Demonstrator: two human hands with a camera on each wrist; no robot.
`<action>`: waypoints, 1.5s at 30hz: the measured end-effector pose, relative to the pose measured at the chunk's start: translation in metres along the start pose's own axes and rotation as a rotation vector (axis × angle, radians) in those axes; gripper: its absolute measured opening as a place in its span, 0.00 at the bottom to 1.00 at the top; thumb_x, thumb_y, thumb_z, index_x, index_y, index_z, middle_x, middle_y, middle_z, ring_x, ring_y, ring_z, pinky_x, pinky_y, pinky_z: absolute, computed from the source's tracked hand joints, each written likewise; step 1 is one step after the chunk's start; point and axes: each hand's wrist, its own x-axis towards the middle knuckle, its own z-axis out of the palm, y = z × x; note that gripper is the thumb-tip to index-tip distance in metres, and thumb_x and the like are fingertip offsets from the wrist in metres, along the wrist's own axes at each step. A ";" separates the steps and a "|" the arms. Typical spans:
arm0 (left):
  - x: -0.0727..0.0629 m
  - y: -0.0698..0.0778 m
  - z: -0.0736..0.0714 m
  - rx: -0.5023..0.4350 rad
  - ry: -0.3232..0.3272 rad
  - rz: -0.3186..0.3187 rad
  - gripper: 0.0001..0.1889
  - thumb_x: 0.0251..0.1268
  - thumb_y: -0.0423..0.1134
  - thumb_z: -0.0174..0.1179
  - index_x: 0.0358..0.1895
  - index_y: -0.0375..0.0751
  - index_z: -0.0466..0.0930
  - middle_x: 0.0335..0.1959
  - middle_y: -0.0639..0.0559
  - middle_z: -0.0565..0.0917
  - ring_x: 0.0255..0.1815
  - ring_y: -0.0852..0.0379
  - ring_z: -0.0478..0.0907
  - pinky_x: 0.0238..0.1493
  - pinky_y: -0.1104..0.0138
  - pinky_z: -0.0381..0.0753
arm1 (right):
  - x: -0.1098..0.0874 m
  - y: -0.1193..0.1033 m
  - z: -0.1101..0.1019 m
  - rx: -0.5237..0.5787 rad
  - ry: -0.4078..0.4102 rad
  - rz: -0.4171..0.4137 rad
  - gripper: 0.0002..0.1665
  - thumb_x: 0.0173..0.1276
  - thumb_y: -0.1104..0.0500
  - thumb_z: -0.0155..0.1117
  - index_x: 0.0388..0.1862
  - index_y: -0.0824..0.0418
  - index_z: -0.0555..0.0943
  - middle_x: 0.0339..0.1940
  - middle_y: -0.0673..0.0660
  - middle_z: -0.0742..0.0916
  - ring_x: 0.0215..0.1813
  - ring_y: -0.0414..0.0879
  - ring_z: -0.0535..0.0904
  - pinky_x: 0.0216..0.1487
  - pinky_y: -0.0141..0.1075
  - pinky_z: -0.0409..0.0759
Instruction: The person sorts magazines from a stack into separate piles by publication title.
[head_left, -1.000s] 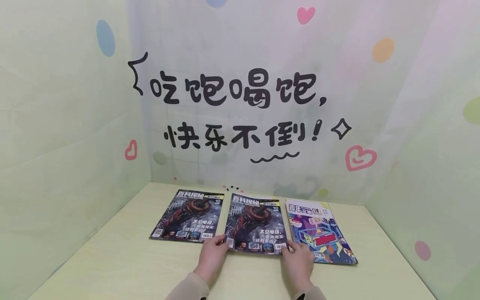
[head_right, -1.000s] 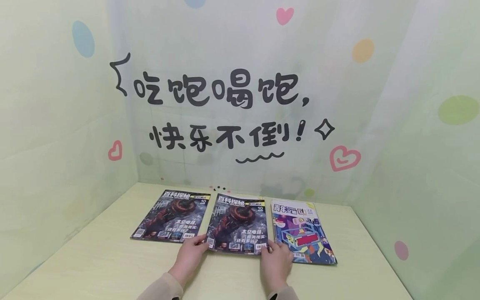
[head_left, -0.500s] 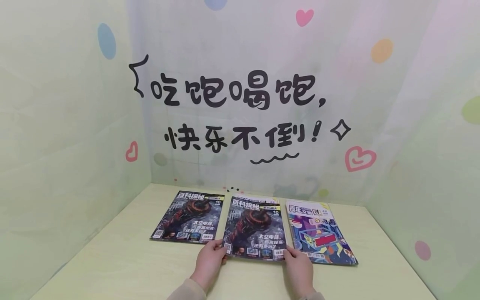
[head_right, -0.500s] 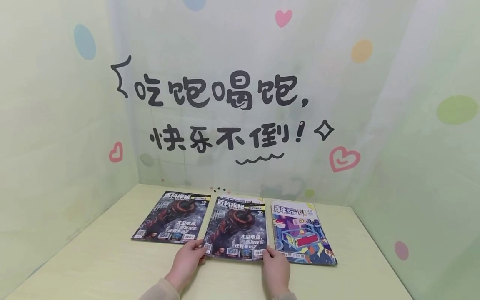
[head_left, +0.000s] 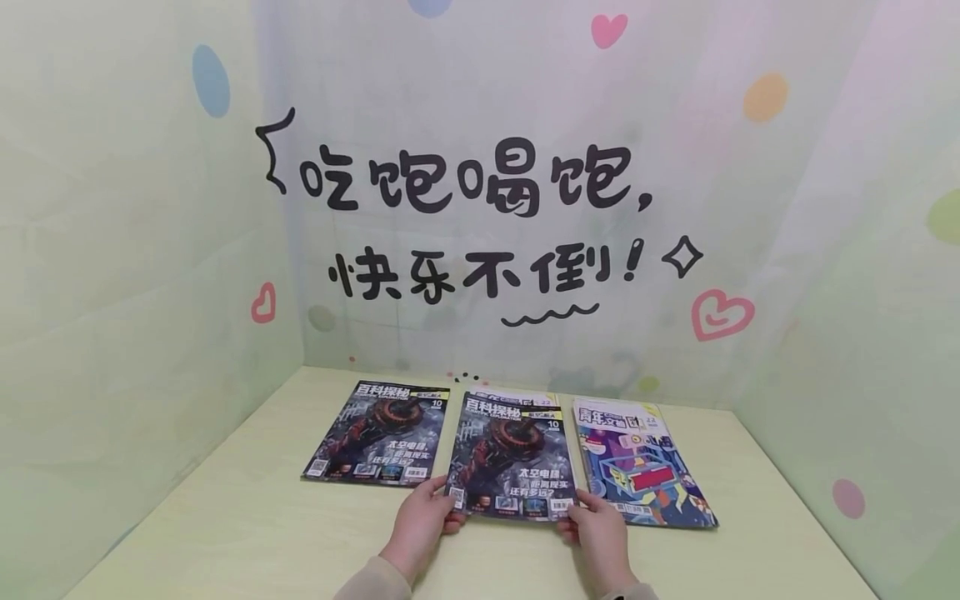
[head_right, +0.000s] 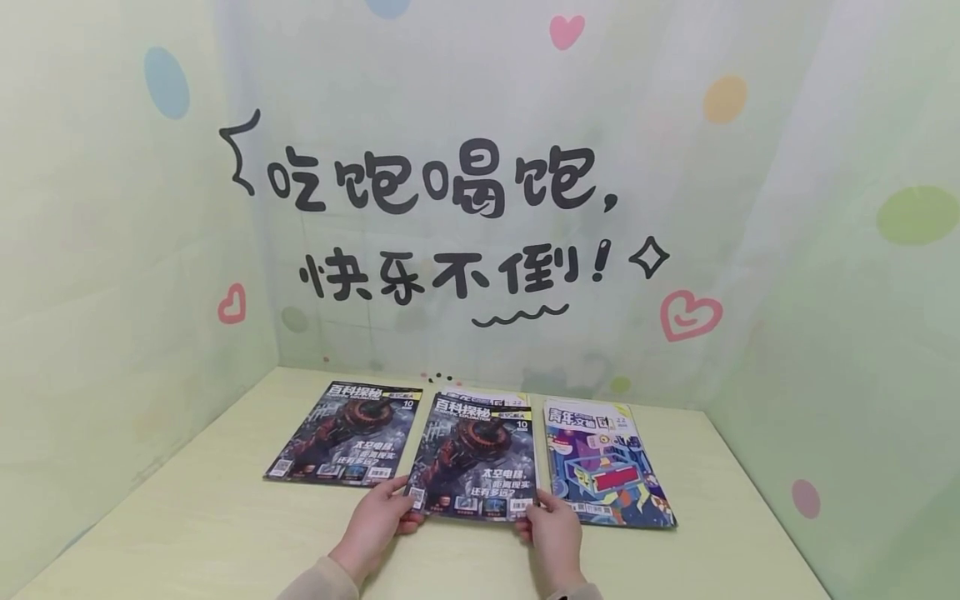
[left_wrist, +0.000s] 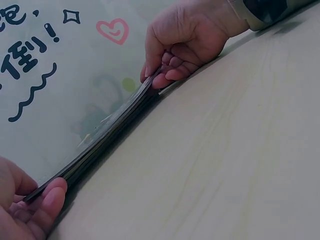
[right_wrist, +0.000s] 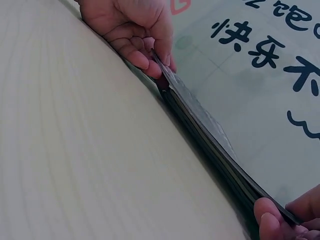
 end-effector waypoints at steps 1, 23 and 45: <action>0.000 0.001 0.000 -0.004 -0.010 0.002 0.27 0.63 0.24 0.48 0.65 0.16 0.58 0.36 0.39 0.83 0.25 0.58 0.81 0.26 0.67 0.83 | 0.000 -0.001 0.000 0.006 -0.012 0.003 0.28 0.65 0.71 0.52 0.63 0.84 0.64 0.28 0.60 0.84 0.23 0.44 0.80 0.22 0.32 0.79; 0.000 0.003 -0.004 -0.087 -0.044 0.004 0.28 0.63 0.21 0.47 0.67 0.15 0.54 0.43 0.32 0.81 0.25 0.58 0.81 0.25 0.70 0.82 | 0.002 -0.003 0.004 0.057 -0.027 0.025 0.31 0.60 0.77 0.48 0.65 0.83 0.61 0.34 0.65 0.83 0.23 0.44 0.79 0.26 0.34 0.81; 0.013 0.025 -0.085 -0.129 0.053 -0.078 0.30 0.63 0.20 0.49 0.69 0.22 0.55 0.61 0.21 0.65 0.28 0.57 0.80 0.32 0.70 0.82 | -0.011 -0.022 0.077 0.176 -0.157 -0.071 0.32 0.58 0.79 0.49 0.64 0.85 0.60 0.41 0.73 0.82 0.25 0.42 0.80 0.30 0.33 0.83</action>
